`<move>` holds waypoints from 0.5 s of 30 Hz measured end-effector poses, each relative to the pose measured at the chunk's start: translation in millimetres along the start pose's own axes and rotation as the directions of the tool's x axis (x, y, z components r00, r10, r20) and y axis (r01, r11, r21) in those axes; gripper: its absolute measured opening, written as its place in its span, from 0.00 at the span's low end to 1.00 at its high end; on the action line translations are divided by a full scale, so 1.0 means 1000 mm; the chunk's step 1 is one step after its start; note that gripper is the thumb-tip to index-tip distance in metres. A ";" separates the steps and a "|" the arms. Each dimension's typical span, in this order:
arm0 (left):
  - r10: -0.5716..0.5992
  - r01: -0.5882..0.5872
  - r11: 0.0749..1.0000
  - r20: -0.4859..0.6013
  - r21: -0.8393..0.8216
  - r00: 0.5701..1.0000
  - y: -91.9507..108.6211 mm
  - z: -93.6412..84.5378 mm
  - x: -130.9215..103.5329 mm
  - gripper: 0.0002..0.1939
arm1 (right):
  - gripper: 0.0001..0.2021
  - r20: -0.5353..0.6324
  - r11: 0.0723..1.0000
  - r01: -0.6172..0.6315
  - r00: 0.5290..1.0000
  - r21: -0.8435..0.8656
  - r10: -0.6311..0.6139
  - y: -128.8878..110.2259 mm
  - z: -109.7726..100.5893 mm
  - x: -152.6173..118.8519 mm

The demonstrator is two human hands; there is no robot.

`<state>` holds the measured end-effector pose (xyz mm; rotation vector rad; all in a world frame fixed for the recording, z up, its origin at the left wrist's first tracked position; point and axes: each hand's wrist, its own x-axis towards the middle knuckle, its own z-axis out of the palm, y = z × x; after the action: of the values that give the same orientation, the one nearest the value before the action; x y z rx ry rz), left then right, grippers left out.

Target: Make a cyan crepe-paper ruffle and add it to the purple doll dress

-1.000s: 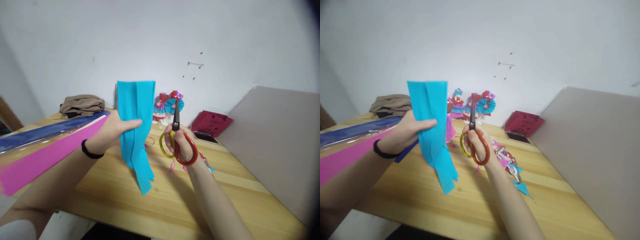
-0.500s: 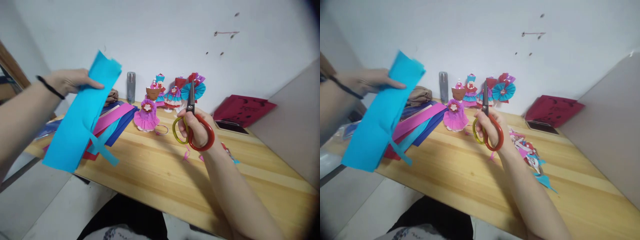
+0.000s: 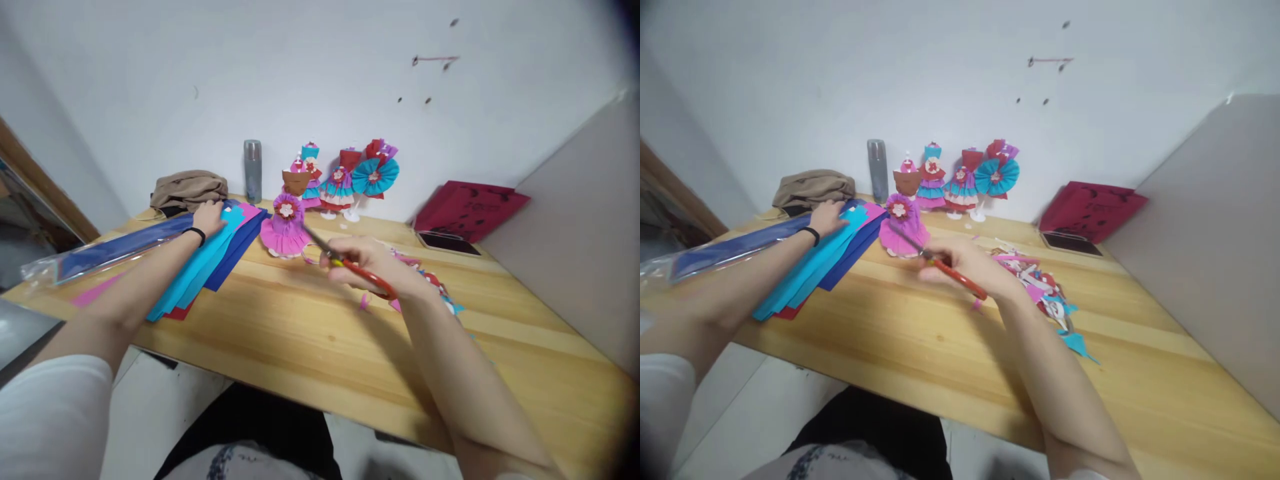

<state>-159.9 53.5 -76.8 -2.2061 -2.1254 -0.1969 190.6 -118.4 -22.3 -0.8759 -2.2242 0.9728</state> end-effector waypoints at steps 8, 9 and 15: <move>-0.043 0.046 0.997 0.050 -0.066 0.998 0.010 0.023 0.003 0.17 | 0.13 0.453 0.873 0.053 0.869 -0.485 0.199 0.021 0.058 0.022; -0.048 0.051 0.994 0.036 -0.093 0.998 0.011 0.021 0.001 0.15 | 0.13 0.454 0.854 0.053 0.863 -0.517 0.221 0.025 0.065 0.023; -0.056 0.016 0.933 -0.102 -0.360 0.993 0.009 -0.008 -0.013 0.11 | 0.20 0.406 0.780 0.033 0.867 -0.625 0.288 0.035 0.078 0.023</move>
<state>-151.5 39.1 -70.9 -2.2691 -2.2155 -0.7487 133.6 -115.6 -90.0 -1.1792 -3.0463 0.5370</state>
